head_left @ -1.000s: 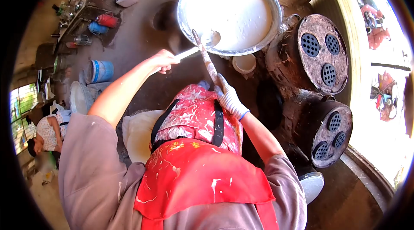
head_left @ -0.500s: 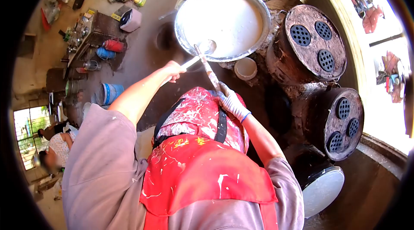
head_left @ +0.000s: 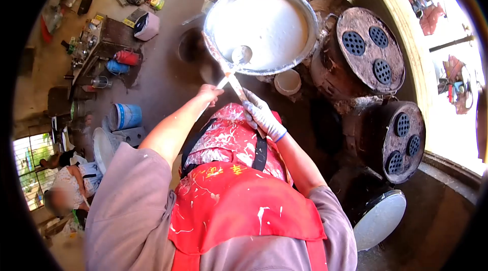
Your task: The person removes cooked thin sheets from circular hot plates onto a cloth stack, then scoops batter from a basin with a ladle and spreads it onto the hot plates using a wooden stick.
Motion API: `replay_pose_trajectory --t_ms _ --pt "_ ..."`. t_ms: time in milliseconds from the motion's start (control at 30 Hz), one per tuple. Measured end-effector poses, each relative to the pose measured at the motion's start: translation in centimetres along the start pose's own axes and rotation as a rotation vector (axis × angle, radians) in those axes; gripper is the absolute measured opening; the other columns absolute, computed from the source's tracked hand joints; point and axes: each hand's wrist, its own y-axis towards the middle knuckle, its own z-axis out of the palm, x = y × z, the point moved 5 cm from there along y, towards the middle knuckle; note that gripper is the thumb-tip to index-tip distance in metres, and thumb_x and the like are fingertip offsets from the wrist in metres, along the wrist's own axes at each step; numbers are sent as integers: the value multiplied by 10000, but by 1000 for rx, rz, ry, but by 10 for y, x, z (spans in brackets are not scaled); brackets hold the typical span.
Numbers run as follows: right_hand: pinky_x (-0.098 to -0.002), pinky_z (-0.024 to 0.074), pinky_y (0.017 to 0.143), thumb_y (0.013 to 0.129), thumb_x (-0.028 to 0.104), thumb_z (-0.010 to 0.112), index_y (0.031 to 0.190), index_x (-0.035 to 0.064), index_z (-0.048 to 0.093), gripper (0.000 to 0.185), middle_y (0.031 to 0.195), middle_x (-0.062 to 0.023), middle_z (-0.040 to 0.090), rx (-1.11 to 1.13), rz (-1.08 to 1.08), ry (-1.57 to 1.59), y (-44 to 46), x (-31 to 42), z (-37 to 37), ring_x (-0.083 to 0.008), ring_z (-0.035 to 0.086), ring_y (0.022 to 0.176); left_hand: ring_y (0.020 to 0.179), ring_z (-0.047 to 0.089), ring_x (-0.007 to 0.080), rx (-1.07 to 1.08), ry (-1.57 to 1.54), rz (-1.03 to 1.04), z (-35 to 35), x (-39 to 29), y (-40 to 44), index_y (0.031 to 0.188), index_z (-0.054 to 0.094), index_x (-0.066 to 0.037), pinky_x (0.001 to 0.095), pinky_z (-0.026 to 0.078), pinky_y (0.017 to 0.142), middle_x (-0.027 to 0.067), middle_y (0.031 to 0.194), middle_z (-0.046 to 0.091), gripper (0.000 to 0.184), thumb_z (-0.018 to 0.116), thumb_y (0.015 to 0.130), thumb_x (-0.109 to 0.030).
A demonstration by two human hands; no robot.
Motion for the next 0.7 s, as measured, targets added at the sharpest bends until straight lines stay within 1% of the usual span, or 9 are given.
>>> replay_pose_trajectory --t_ms 133,200,267,333,367,400,500,633,700 --pt "-168 279 352 861 263 542 1350 74 259 595 588 15 404 -27 58 -45 -13 9 22 -44 339 418 371 414 70 90 -3 8 -4 7 15 797 576 -66 237 395 371 10 558 495 176 619 805 -237" --pt "-189 277 339 895 210 475 1360 87 235 538 575 -3 428 -135 6 -134 -11 2 16 -59 341 392 386 439 82 108 46 29 -25 7 23 815 582 -61 243 402 382 15 566 500 186 613 809 -244" --pt "-204 290 337 884 187 498 1346 84 266 526 547 -7 425 -315 41 -218 -4 -4 8 -68 359 379 401 464 93 134 100 45 -34 14 26 833 588 -56 249 409 393 20 573 504 197 607 813 -252" --pt "-207 292 335 868 169 527 1231 68 405 396 541 3 429 -401 29 -245 4 -16 2 -67 365 371 544 559 147 230 173 116 -23 10 31 936 614 -19 276 461 516 85 701 596 288 595 813 -279" --pt "-207 290 332 843 169 571 1033 62 499 230 548 13 441 -484 63 -226 15 -18 18 -63 370 368 591 572 150 306 203 148 -27 10 37 933 628 -16 276 457 561 89 728 617 299 599 808 -285" --pt "-198 291 346 813 175 616 908 62 522 176 557 27 457 -543 11 -33 26 -26 29 -47 368 386 602 572 144 361 162 167 -23 10 41 907 642 -17 263 447 563 76 715 621 298 613 799 -293" --pt "-200 289 351 786 187 655 876 69 532 193 558 26 471 -732 -177 -83 59 -51 43 -48 368 382 576 530 90 490 40 129 -13 -14 17 825 638 -49 237 434 528 8 663 580 278 609 804 -325" --pt "-220 430 539 744 145 689 932 32 508 284 765 -15 547 -820 -103 13 60 -48 56 -71 494 625 616 525 81 540 -56 207 22 -9 31 851 635 -36 224 429 568 1 721 594 300 577 836 -330" --pt "-221 434 553 743 129 684 948 26 509 289 773 -16 553 -810 -95 -22 59 -43 54 -71 497 636 629 541 88 511 -151 157 29 -6 39 868 620 -42 232 440 577 5 747 601 317 549 851 -351"
